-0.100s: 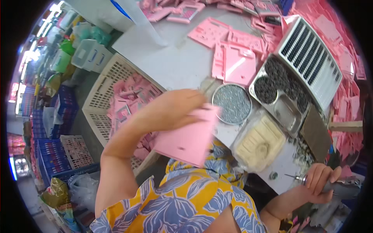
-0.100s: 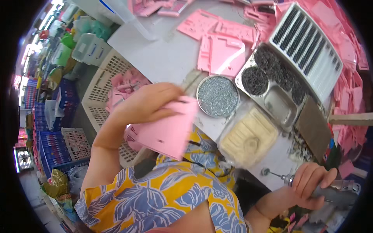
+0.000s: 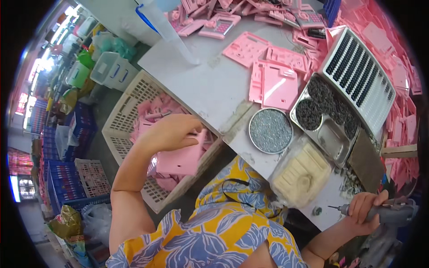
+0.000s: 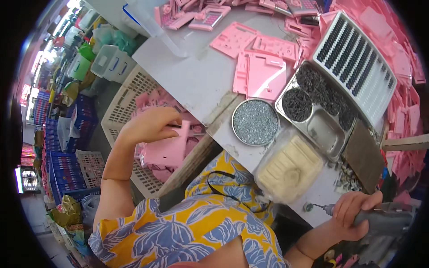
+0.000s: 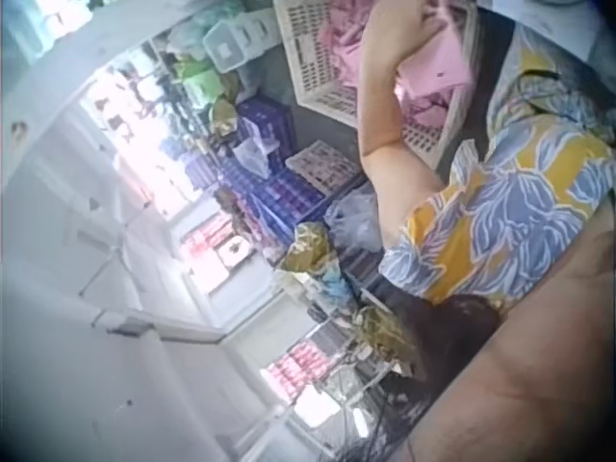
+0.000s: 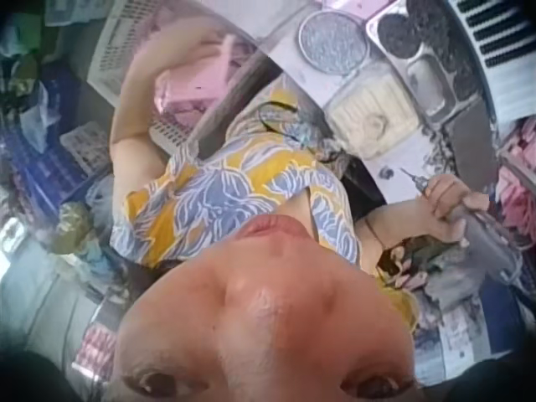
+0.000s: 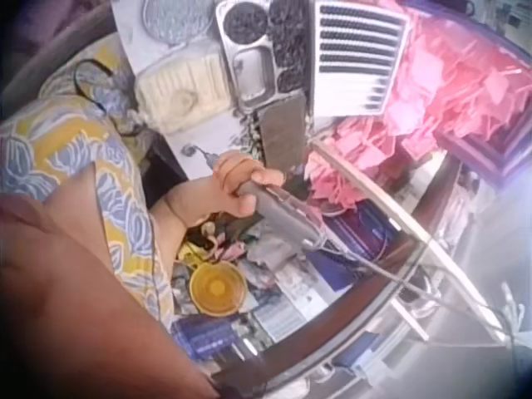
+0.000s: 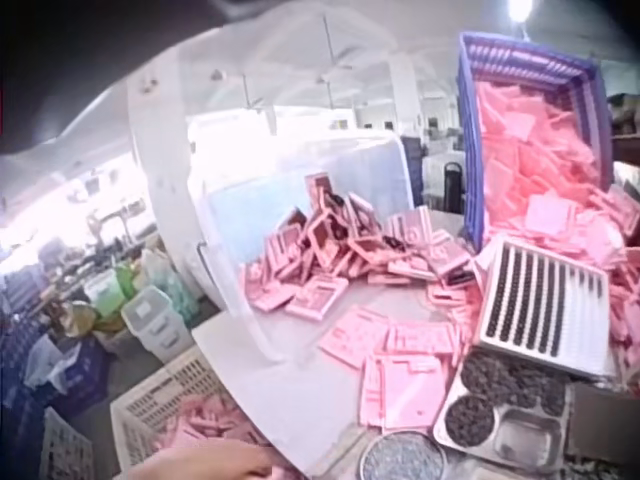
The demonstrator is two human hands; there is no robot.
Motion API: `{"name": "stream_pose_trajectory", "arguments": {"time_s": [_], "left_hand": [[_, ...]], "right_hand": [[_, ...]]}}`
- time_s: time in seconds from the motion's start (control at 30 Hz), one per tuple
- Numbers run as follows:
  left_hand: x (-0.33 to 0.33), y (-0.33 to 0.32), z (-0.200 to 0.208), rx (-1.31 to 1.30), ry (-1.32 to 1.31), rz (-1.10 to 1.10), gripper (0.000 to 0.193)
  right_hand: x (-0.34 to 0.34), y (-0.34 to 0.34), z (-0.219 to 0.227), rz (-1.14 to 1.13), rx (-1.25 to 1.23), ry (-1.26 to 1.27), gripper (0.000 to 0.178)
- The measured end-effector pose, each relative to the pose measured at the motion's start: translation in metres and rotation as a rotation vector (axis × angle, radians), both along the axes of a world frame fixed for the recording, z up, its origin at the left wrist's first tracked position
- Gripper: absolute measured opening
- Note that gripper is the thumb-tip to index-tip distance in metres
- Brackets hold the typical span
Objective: Manually assemble internal electronic components into toy housings using soldering and power tools.
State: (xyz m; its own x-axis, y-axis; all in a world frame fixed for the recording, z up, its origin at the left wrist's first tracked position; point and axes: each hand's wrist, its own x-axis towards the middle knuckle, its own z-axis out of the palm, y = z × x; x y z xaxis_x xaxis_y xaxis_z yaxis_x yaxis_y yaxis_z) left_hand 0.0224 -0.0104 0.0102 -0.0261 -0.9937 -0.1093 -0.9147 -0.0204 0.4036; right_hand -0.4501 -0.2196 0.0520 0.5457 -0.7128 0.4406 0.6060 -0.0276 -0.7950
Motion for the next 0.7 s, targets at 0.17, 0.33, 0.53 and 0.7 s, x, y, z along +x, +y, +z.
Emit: {"name": "stream_pose_trajectory", "arguments": {"time_s": [0.17, 0.33, 0.53, 0.7], "left_hand": [[0.059, -0.111, -0.012, -0.188, 0.024, 0.32, 0.026], [0.174, -0.259, -0.102, -0.72, -0.614, 0.752, 0.042], [0.222, -0.314, -0.088, -0.426, -0.913, 0.518, 0.029], [0.216, -0.241, 0.032, -0.368, -1.04, 0.294, 0.022]], "right_hand": [[0.032, 0.0, 0.001, -0.132, 0.027, 0.162, 0.051], [0.044, -0.001, 0.001, -0.281, 0.013, 0.285, 0.067], [0.031, 0.0, 0.005, -0.826, -0.27, 0.556, 0.071], [0.027, 0.007, -0.013, -1.229, -0.691, 0.395, 0.051]]}}
